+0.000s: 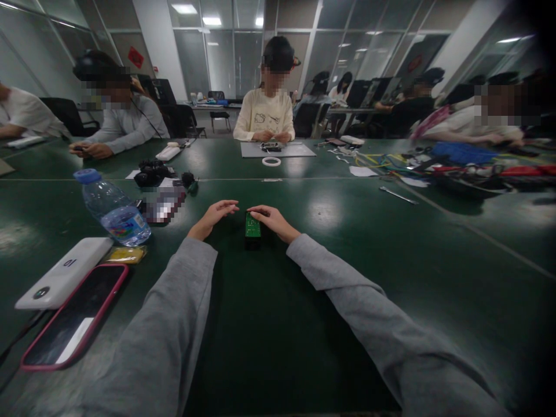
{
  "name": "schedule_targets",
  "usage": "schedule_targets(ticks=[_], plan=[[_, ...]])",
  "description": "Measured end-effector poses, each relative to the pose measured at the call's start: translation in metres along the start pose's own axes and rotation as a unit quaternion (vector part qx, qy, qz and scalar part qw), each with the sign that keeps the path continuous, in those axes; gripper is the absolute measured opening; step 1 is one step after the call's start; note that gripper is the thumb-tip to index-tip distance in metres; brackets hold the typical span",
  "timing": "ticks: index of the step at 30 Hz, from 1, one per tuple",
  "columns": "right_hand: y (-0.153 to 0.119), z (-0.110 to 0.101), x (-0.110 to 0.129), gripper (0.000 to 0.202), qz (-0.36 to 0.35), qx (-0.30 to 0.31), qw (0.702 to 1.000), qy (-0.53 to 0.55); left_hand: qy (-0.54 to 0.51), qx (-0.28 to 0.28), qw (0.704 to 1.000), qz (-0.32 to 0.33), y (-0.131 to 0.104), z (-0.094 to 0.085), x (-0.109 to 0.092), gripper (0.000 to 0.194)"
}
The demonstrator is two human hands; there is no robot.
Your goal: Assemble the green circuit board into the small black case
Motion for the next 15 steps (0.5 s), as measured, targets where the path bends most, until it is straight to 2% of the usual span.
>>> schedule_targets(ticks=[15], plan=[[-0.0016, 0.0018, 0.0025, 0.030, 0.006, 0.004, 1.000, 0.028, 0.014, 0.003, 1.000, -0.006, 0.0002, 0.0005, 0.0013, 0.046]])
Point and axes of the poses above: each hand's wrist, its own y-axis towards the middle knuckle, its own z-axis out of the palm, x = y × z, the point moved 5 cm from there along y, towards the middle knuckle, and after that the axes turned 15 degrees about z, right-handed, at the moved point
